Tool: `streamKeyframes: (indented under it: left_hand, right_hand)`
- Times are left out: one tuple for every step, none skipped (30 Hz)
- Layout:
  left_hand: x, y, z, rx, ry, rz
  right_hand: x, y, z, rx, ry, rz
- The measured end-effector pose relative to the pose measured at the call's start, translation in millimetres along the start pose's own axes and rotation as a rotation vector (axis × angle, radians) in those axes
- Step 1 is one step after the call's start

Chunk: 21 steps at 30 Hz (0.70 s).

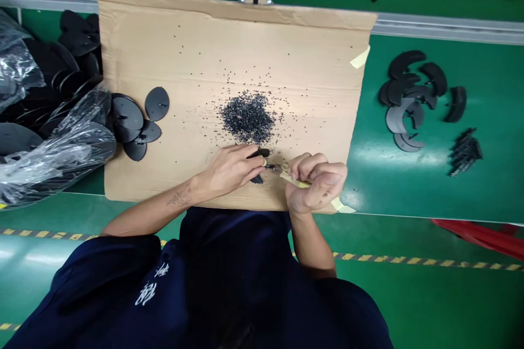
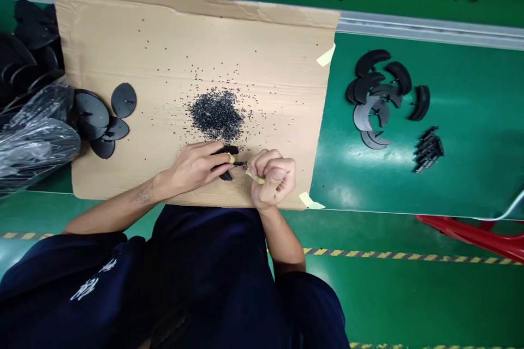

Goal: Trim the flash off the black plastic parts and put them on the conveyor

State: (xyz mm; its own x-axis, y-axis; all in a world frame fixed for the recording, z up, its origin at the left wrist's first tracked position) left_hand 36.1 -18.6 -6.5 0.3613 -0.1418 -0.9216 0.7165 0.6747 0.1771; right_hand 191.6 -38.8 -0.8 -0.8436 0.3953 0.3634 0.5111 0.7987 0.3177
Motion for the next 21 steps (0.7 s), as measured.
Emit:
streamKeyframes:
  left_hand:
    - [-0.1,0.1,0.0,-0.003,0.000,-0.001]
    - [0.1,0.1,-0.2,-0.007,-0.001,-0.003]
    - [0.4,0.0,-0.4,-0.013,-0.004,-0.006]
    - [0.8,-0.1,-0.7,-0.018,-0.008,-0.010]
    - [1.3,-0.3,-0.9,-0.022,-0.013,-0.014]
    - [1.7,-0.4,-1.1,-0.024,-0.018,-0.018]
    - [2.0,-0.6,-1.3,-0.026,-0.023,-0.020]
    - [2.0,-0.7,-1.4,-0.027,-0.029,-0.020]
    - [1.8,-0.6,-1.4,-0.028,-0.036,-0.018]
    - [1.4,-0.5,-1.4,-0.029,-0.044,-0.015]
    - [1.1,-0.3,-1.4,-0.029,-0.054,-0.012]
    - [0.8,-0.1,-1.4,-0.031,-0.064,-0.011]
    - [0.9,0.1,-1.5,-0.032,-0.075,-0.012]
    - [1.3,0.2,-1.6,-0.035,-0.084,-0.015]
    - [2.0,0.3,-1.9,-0.042,-0.092,-0.019]
    - [2.8,0.2,-2.4,-0.051,-0.098,-0.024]
    - [3.6,0.1,-2.9,-0.062,-0.104,-0.026]
    - [4.0,-0.2,-3.5,-0.074,-0.114,-0.026]
    - [3.8,-0.5,-3.9,-0.088,-0.128,-0.025]
    - [2.8,-0.8,-4.3,-0.105,-0.149,-0.025]
    - [1.0,-1.1,-4.6,-0.125,-0.178,-0.024]
  right_hand:
    - [-0.2,-0.1,0.0,-0.005,-0.004,0.001]
    - [-0.6,0.1,0.2,-0.001,-0.006,0.006]
    - [-1.2,0.6,0.6,0.010,-0.008,0.011]
    - [-1.9,1.1,0.8,0.021,-0.009,0.016]
    - [-2.6,1.7,0.8,0.027,-0.009,0.019]
    - [-3.2,2.1,0.7,0.028,-0.006,0.018]
    - [-3.7,2.3,0.5,0.022,0.000,0.014]
    - [-4.0,2.3,0.3,0.013,0.008,0.007]
    - [-4.1,2.0,0.3,0.004,0.016,-0.001]
    - [-4.1,1.6,0.4,-0.004,0.022,-0.007]
    - [-4.0,1.1,0.9,-0.007,0.023,-0.011]
    - [-3.8,0.5,1.5,-0.009,0.019,-0.013]
    - [-3.5,-0.2,2.2,-0.009,0.012,-0.011]
    - [-3.2,-0.9,2.9,-0.013,0.003,-0.005]
    - [-2.7,-1.6,3.4,-0.023,-0.004,-0.001]
    - [-2.0,-2.3,3.8,-0.039,-0.008,-0.002]
    - [-1.2,-3.0,4.1,-0.059,-0.006,-0.005]
    - [-0.5,-3.7,4.4,-0.078,-0.001,-0.011]
    - [0.0,-4.3,5.0,-0.090,0.006,-0.016]
    - [0.2,-4.7,5.8,-0.096,0.013,-0.019]
    - [0.0,-5.1,6.8,-0.094,0.016,-0.018]
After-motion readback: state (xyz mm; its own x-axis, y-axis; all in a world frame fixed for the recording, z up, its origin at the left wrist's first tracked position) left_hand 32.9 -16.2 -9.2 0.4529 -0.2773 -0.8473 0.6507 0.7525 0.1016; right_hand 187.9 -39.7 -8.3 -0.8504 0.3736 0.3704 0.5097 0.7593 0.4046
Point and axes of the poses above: each hand's wrist, its own y-axis towards the middle knuckle, its own x-axis out of the palm, z = x × y, the point moved 4 cm from there along y, towards the middle knuckle, and after that the axes turned 1 degree about y, right-handed, at the moved point
